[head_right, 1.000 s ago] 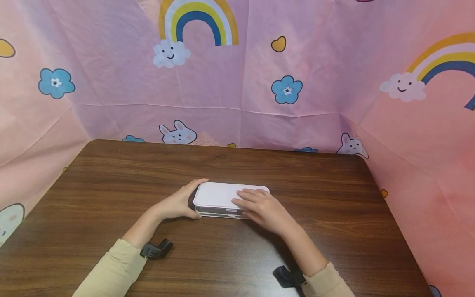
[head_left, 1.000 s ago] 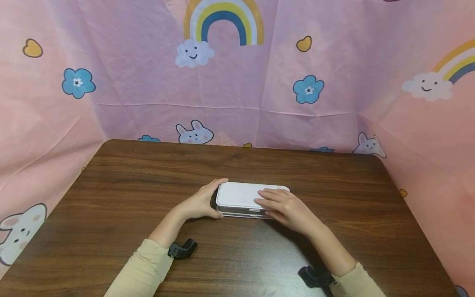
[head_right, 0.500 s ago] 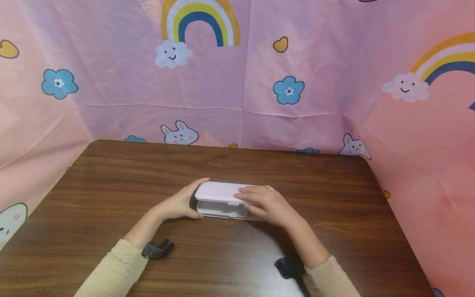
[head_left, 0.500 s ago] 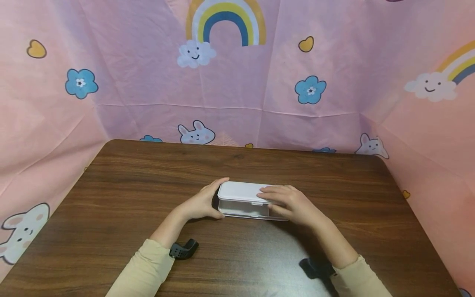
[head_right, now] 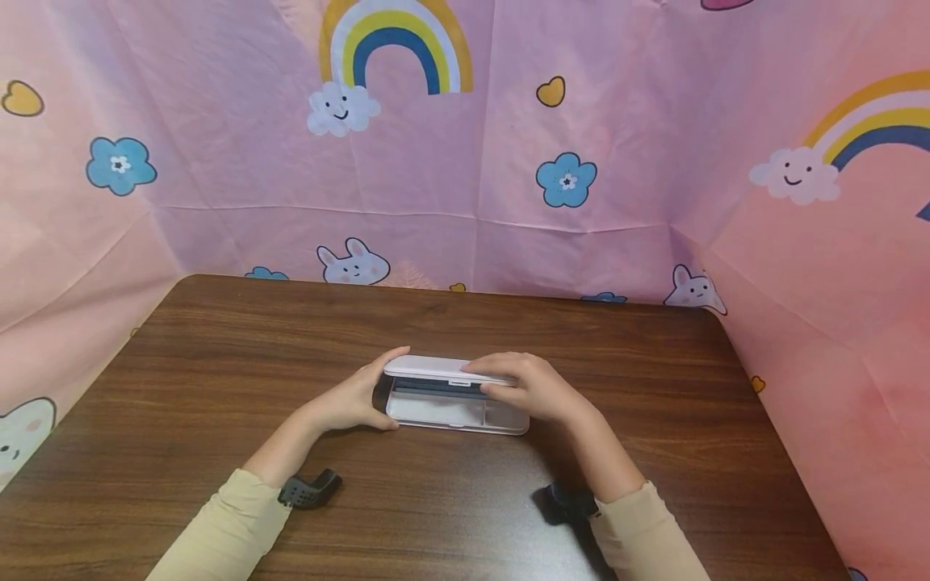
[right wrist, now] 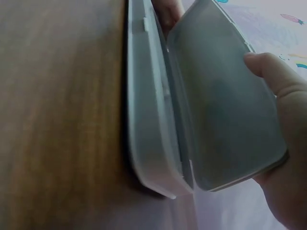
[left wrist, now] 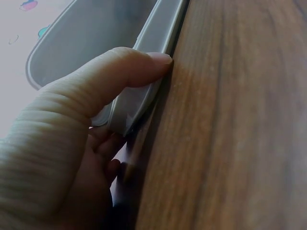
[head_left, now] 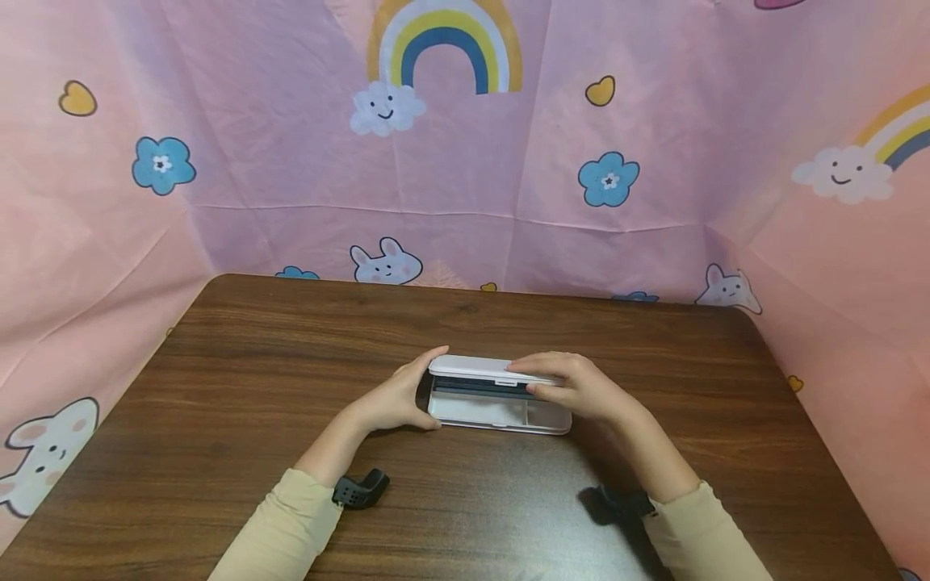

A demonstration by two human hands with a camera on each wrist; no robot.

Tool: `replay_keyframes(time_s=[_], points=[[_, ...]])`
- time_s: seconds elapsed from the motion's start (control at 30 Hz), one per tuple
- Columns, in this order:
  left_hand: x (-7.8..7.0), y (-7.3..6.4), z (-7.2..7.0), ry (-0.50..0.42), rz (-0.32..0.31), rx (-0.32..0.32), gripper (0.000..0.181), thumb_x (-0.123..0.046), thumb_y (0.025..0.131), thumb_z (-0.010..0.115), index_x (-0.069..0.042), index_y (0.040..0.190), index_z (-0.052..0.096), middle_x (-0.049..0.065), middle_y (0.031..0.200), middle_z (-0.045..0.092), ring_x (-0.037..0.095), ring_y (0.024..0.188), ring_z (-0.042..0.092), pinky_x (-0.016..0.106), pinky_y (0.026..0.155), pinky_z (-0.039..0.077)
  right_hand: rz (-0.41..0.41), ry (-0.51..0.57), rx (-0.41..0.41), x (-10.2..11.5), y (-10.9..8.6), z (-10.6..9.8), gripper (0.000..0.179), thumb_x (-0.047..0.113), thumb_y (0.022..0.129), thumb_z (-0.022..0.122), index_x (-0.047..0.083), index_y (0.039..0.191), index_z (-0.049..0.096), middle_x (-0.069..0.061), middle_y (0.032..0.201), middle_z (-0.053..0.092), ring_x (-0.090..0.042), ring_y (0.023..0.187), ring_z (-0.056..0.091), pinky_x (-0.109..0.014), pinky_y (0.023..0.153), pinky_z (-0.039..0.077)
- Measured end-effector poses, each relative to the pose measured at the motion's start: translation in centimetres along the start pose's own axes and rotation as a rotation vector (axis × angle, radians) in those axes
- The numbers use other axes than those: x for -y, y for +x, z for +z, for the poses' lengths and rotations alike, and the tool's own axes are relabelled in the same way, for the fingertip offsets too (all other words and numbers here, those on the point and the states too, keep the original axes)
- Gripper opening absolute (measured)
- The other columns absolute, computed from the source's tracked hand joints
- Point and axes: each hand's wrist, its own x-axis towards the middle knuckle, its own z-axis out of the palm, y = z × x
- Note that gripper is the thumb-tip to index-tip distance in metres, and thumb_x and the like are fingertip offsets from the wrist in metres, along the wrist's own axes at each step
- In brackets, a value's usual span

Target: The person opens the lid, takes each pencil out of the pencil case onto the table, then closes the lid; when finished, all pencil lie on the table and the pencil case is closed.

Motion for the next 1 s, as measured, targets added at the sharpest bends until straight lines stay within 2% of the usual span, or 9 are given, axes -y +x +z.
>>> replay_keyframes(time_s=[0.13,0.33,0.5,0.6,0.63,0.77,0.83,0.87,1.0], points=[[0.2,-0.1,0.1,0.003,-0.016,-0.001,0.118,-0.016,0.063,0.090,-0.026,0.154,0.015,0.007,0.154,0.024,0.040,0.136,0.020,0.063,0.101,0.024,0.078,0.094,0.041,0.0,0.4,-0.5,0.033,0.004,0.091,0.063,0.006,0.125,0.064,-0.006,0.124,0.062,-0.023,0.116,0.056,-0.041,0.093,0.044],[0.2,-0.3,0.1,-0.010,-0.013,-0.001,0.119,-0.016,0.065,0.089,-0.028,0.155,0.011,0.009,0.156,0.018,0.040,0.138,0.017,0.065,0.100,0.023,0.211,0.145,0.106,-0.2,1.0,-1.5,0.034,0.013,0.095,0.061,0.016,0.129,0.063,0.003,0.126,0.061,-0.014,0.118,0.053,-0.037,0.093,0.044],[0.3,-0.3,0.1,-0.002,-0.006,0.000,0.123,-0.018,0.065,0.089,-0.028,0.155,0.007,0.012,0.156,0.017,0.039,0.138,0.017,0.064,0.102,0.021,0.260,0.193,0.126,-0.6,1.6,-2.3,0.033,0.019,0.095,0.061,0.018,0.128,0.064,0.004,0.125,0.062,-0.014,0.117,0.054,-0.036,0.092,0.044],[0.3,-0.3,0.0,0.009,0.008,0.000,0.127,-0.018,0.065,0.089,-0.026,0.156,0.001,0.013,0.156,0.019,0.039,0.138,0.018,0.063,0.102,0.021,0.261,0.215,0.131,-1.0,2.1,-2.8,0.033,0.018,0.095,0.061,0.017,0.128,0.064,0.002,0.120,0.064,-0.013,0.103,0.058,-0.033,0.086,0.046],[0.2,-0.3,0.0,0.008,0.015,-0.002,0.128,-0.018,0.065,0.089,-0.025,0.155,-0.001,0.014,0.155,0.019,0.039,0.138,0.019,0.063,0.102,0.020,0.262,0.222,0.131,-1.1,2.2,-3.0,0.033,0.017,0.095,0.061,0.016,0.127,0.064,0.002,0.117,0.064,-0.012,0.092,0.059,-0.032,0.081,0.046],[0.0,-0.3,-0.2,0.004,0.032,-0.006,0.133,-0.019,0.065,0.090,-0.021,0.155,-0.008,0.017,0.154,0.020,0.040,0.137,0.020,0.062,0.104,0.019,0.260,0.236,0.127,-1.7,2.9,-3.6,0.032,0.012,0.095,0.061,0.011,0.126,0.065,-0.002,0.113,0.065,-0.015,0.080,0.050,-0.031,0.072,0.042],[-0.1,-0.3,-0.2,-0.004,0.027,-0.008,0.134,-0.019,0.065,0.090,-0.020,0.154,-0.010,0.017,0.155,0.017,0.039,0.137,0.020,0.062,0.104,0.019,0.262,0.239,0.124,-2.1,3.3,-3.8,0.032,0.010,0.094,0.062,0.010,0.126,0.065,-0.003,0.117,0.065,-0.014,0.088,0.055,-0.030,0.078,0.044],[-0.1,-0.3,-0.2,-0.006,0.025,-0.011,0.135,-0.019,0.064,0.090,-0.020,0.154,-0.012,0.016,0.156,0.016,0.039,0.137,0.021,0.061,0.104,0.019,0.261,0.242,0.126,-2.3,3.4,-3.9,0.032,0.010,0.094,0.062,0.009,0.125,0.065,-0.003,0.119,0.064,-0.014,0.098,0.056,-0.030,0.083,0.044],[-0.1,-0.2,-0.2,-0.016,0.017,-0.024,0.139,-0.018,0.064,0.090,-0.022,0.153,-0.016,0.014,0.152,0.026,0.037,0.136,0.023,0.061,0.104,0.020,0.275,0.261,0.135,-3.1,4.0,-4.5,0.032,0.010,0.094,0.061,0.008,0.126,0.064,-0.004,0.122,0.063,-0.018,0.111,0.058,-0.034,0.090,0.045]])
